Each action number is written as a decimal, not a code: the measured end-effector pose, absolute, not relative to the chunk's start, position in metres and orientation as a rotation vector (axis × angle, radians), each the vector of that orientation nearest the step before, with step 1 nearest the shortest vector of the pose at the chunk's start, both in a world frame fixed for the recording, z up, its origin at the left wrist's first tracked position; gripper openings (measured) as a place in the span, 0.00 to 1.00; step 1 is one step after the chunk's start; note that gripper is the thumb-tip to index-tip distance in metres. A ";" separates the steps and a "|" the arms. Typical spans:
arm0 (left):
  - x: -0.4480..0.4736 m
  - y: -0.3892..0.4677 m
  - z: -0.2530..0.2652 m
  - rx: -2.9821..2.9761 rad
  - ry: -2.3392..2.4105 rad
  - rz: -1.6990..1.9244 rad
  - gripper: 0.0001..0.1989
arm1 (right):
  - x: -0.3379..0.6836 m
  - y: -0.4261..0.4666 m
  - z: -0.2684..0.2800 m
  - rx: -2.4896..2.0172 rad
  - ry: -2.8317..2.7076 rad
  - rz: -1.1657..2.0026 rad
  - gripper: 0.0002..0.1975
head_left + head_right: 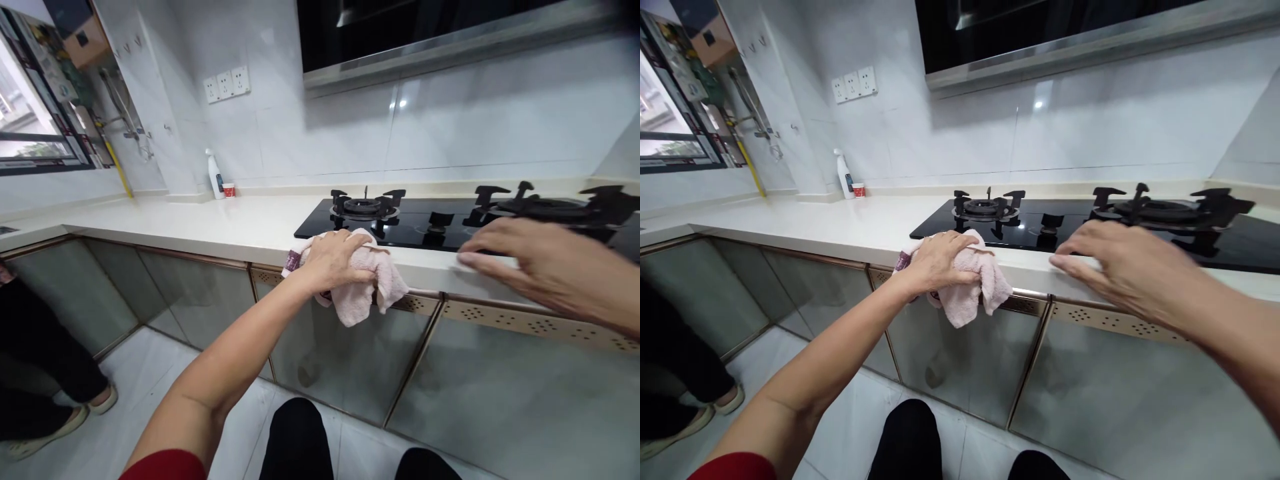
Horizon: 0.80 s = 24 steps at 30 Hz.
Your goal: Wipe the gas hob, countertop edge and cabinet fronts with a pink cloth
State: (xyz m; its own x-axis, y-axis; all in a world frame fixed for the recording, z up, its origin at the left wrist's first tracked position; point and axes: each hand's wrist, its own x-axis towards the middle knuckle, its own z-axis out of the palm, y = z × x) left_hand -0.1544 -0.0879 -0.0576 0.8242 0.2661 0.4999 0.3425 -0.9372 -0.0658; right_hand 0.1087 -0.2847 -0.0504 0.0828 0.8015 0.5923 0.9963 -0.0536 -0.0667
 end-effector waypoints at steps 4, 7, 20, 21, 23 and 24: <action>-0.143 -0.095 -0.058 -2.880 -0.346 -0.803 0.31 | 0.113 -0.263 -0.066 -1.993 -1.820 -0.402 0.30; -0.119 -0.109 -0.060 -2.888 -0.216 -0.815 0.32 | 0.120 -0.255 -0.064 -1.952 -1.825 -0.287 0.26; -0.067 -0.146 -0.064 -2.816 -0.129 -0.797 0.35 | 0.153 -0.246 -0.070 -1.970 -1.645 -0.421 0.24; -0.078 -0.139 -0.064 -2.817 -0.129 -0.789 0.34 | 0.152 -0.245 -0.070 -1.993 -1.645 -0.458 0.26; -0.104 -0.121 -0.064 -2.827 -0.169 -0.792 0.33 | 0.149 -0.243 -0.070 -2.055 -1.639 -0.459 0.27; -0.120 -0.110 -0.063 -2.836 -0.215 -0.799 0.34 | 0.148 -0.243 -0.069 -2.080 -1.642 -0.424 0.27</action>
State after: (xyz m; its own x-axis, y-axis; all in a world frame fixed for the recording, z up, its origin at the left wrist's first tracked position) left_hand -0.1196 -0.1099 -0.0635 0.8445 0.0885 0.5282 0.1890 -0.9720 -0.1394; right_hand 0.1477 -0.2429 -0.0693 0.2422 0.8298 0.5027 0.9695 -0.1865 -0.1592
